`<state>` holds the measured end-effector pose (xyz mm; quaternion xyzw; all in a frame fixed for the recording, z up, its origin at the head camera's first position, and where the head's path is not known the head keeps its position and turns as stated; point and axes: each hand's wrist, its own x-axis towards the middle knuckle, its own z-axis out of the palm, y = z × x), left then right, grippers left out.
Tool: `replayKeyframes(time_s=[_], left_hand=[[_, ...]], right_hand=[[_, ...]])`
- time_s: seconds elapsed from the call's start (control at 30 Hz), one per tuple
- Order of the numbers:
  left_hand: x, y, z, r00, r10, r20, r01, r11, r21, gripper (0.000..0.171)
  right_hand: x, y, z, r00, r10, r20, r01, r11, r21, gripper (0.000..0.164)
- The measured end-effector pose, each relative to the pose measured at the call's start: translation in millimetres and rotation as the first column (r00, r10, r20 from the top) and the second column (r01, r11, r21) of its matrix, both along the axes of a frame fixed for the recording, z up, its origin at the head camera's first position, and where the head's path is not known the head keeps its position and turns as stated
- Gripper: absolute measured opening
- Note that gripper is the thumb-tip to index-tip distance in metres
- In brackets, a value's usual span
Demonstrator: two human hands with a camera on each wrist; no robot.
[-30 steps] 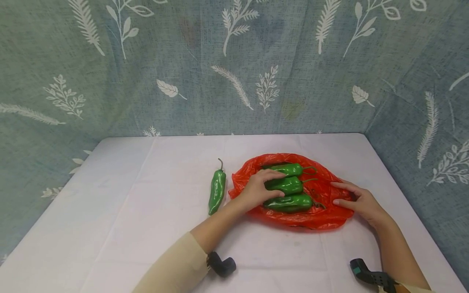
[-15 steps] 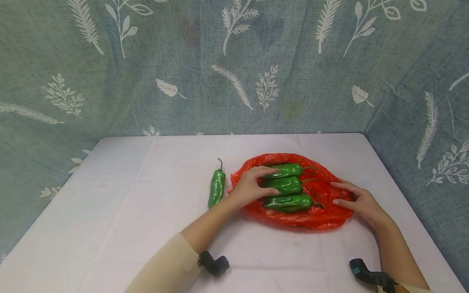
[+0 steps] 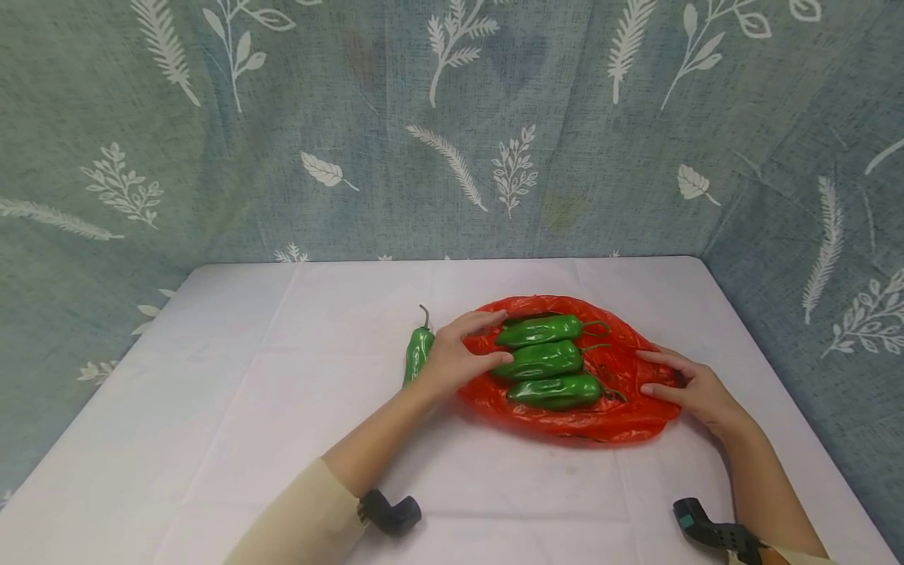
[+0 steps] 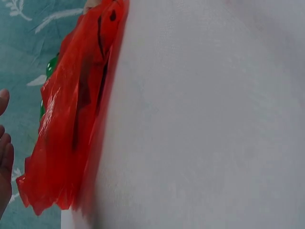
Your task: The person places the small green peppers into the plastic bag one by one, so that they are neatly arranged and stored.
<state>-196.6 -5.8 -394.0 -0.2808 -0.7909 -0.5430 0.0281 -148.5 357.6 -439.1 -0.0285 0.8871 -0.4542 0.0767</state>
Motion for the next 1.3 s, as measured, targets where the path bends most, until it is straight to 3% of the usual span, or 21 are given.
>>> replayKeyframes(time_s=[0.4,0.57,0.77,1.03,1.3], left_hand=[[5.4,-29,4.8,0.995,0.096,0.027,-0.095,0.995,-0.037,0.065],[3.3,-42,3.2,0.992,0.113,0.053,-0.112,0.994,-0.020,0.067],[-1.3,-57,-1.1,0.988,0.153,0.026,-0.152,0.987,-0.046,0.069],[-6.8,-69,-11.0,0.951,0.304,0.056,-0.294,0.945,-0.143,0.070],[-12.4,-75,-21.4,0.912,0.392,0.121,-0.358,0.905,-0.229,0.079]], right_hand=[[1.1,0,-0.9,1.000,-0.001,0.003,0.001,0.999,0.033,0.059],[0.3,1,-2.3,1.000,-0.004,-0.010,0.005,1.000,0.020,0.058],[0.0,1,-2.8,1.000,-0.005,-0.025,0.005,0.999,0.035,0.057],[0.7,1,-2.5,1.000,-0.006,-0.028,0.007,0.999,0.047,0.056],[-0.3,1,-2.2,1.000,-0.007,-0.012,0.007,1.000,0.024,0.058]])
